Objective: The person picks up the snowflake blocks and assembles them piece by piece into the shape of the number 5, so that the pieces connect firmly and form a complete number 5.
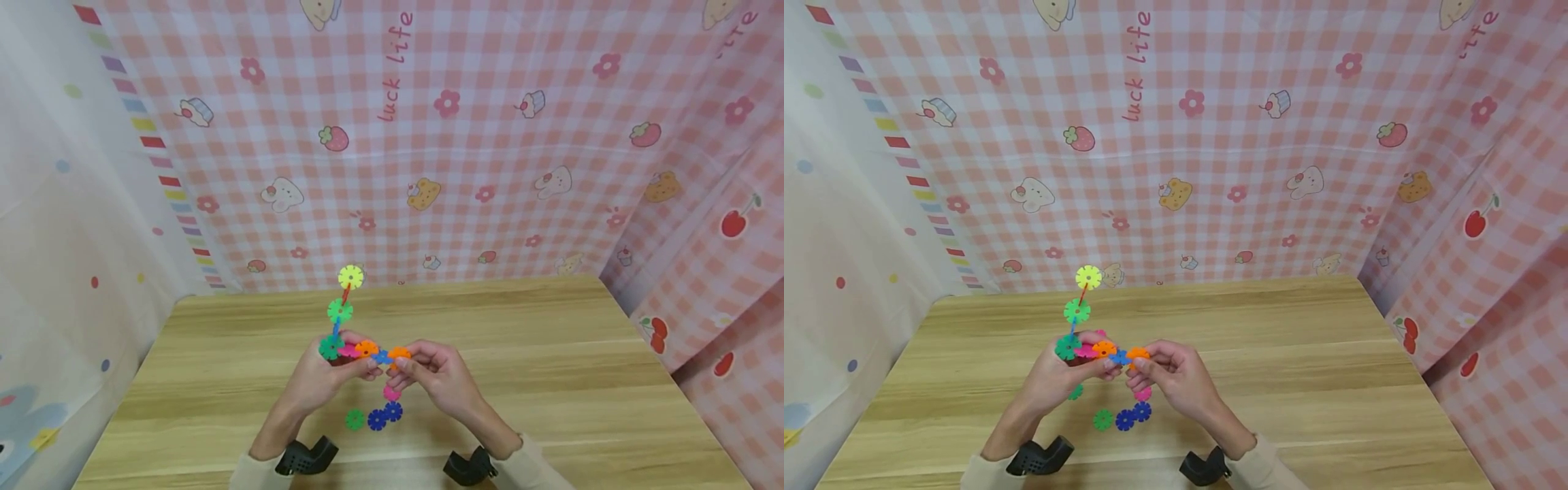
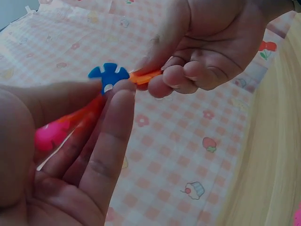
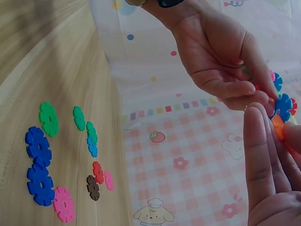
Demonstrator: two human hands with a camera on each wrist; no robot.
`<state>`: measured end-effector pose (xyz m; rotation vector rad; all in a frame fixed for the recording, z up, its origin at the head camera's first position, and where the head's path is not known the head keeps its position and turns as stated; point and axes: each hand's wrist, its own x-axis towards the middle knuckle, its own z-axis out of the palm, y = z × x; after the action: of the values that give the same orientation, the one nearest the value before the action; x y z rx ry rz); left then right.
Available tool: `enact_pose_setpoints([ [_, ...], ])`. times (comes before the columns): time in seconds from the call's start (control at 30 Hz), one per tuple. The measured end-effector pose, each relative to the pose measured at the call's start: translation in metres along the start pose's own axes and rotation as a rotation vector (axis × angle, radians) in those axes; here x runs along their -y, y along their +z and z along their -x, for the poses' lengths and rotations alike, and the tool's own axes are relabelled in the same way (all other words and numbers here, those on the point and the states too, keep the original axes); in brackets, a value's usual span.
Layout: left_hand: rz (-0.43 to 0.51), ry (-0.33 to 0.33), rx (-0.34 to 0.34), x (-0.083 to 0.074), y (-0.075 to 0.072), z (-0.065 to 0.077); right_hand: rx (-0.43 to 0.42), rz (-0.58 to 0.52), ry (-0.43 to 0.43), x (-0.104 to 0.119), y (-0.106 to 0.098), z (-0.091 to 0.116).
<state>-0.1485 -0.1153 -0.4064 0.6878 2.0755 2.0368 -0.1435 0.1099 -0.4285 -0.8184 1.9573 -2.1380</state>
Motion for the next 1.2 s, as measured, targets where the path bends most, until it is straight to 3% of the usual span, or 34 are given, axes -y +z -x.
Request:
enact_pose_setpoints([
  [0.23, 0.023, 0.088, 0.088, -0.002, -0.003, 0.002, 0.003, 0.015, -0.080, -0.001, 0.001, 0.001],
  [0.43, 0.025, 0.095, 0.082, -0.002, -0.002, 0.002, -0.006, 0.013, -0.124, 0.000, 0.001, 0.001],
  [0.67, 0.055, 0.158, 0.114, 0.004, 0.009, -0.002, -0.010, 0.006, -0.154, 0.001, 0.002, 0.000],
  [0.77, 0.036, 0.158, 0.110, 0.005, 0.013, -0.003, -0.015, 0.009, -0.149, 0.000, 0.003, 0.000],
  [1.0, -0.062, 0.080, 0.067, 0.004, 0.016, -0.003, -0.011, -0.013, -0.125, -0.001, 0.005, 0.000],
  [1.2, -0.084, 0.079, 0.041, 0.004, 0.017, -0.003, -0.005, -0.026, -0.136, -0.001, 0.005, 0.000],
])
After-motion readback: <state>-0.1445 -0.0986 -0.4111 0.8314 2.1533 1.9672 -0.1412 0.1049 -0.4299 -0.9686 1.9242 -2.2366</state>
